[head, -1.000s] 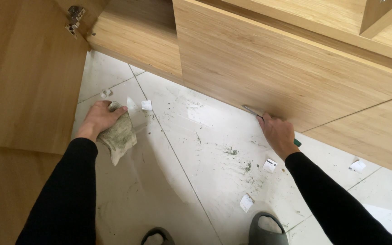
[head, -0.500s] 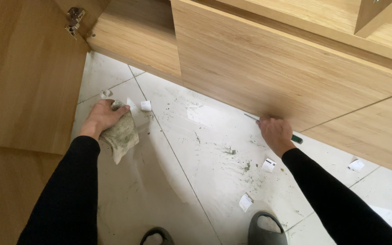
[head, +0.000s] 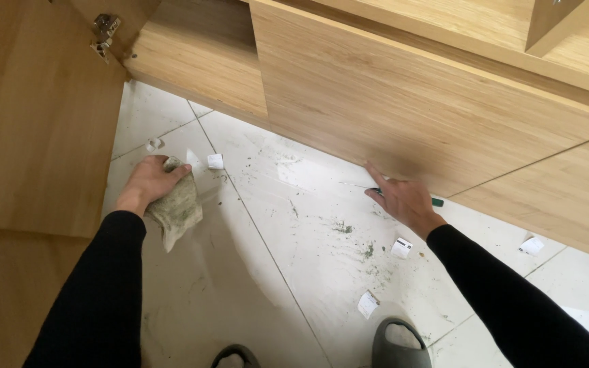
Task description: The person uses a utility knife to scrape residue from the edges and seams of a light wood cabinet, then wipes the surfaces with a cloth. The person repeats scraping and wiping on multiple drawer fronts and seams, removing visible debris and cleaning the cabinet exterior.
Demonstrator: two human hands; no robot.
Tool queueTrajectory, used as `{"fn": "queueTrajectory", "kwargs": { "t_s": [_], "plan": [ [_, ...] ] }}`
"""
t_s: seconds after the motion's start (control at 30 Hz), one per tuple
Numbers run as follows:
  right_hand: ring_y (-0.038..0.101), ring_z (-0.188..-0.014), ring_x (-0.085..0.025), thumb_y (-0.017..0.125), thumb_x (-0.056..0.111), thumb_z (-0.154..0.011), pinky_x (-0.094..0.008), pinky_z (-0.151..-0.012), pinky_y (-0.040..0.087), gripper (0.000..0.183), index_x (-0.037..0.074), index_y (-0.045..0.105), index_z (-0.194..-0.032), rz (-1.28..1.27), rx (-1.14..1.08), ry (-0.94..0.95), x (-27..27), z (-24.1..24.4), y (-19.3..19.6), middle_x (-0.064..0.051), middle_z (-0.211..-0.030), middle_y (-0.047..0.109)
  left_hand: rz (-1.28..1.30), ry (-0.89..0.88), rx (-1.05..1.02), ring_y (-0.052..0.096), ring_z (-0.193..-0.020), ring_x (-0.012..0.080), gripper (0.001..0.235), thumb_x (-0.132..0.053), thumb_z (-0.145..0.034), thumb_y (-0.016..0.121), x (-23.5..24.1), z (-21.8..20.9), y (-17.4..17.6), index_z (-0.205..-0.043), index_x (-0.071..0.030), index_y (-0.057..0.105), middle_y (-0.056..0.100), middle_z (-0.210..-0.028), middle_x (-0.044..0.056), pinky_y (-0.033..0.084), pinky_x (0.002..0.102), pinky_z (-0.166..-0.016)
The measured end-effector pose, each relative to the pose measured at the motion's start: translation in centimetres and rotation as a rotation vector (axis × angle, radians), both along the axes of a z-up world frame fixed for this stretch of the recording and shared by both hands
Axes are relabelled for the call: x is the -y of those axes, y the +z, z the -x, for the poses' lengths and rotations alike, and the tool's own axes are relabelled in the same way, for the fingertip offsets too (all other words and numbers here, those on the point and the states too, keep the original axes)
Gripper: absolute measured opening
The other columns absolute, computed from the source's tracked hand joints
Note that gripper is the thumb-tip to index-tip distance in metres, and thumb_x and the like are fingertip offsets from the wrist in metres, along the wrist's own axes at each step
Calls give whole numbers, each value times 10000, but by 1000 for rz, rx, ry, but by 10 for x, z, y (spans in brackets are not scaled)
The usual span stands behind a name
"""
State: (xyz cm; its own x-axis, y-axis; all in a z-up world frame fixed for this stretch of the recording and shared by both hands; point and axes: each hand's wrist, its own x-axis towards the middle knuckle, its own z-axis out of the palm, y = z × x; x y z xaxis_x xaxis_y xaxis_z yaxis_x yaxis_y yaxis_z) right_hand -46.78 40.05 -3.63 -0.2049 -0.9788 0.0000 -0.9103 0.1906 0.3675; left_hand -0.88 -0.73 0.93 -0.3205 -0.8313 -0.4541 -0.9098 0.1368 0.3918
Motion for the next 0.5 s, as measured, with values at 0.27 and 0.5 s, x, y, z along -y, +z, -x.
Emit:
{"fn": "queueTrajectory", "kwargs": {
  "t_s": [0.27, 0.5],
  "plan": [
    [808, -666, -114, 404, 616, -1236, -252, -687, 652, 742, 366, 245, -1916, -253, -10, -24, 26, -6, -6, 31, -776, 817, 11, -5, -43, 633, -1562, 479, 882, -627, -1089, 743, 0, 9, 0, -1680, 24, 677, 723, -1617, 314, 578, 613, -1233],
    [888, -827, -232, 473, 620, -1188, -393, -776, 720, 785, 284, 281, -1871, -207, 109, -76, 32, -21, -8, -35, -862, 855, 30, 17, -26, 647, -1553, 472, 896, -634, -1085, 763, 4, -13, -7, -1681, 29, 679, 728, -1612, 322, 573, 615, -1240]
  ]
}}
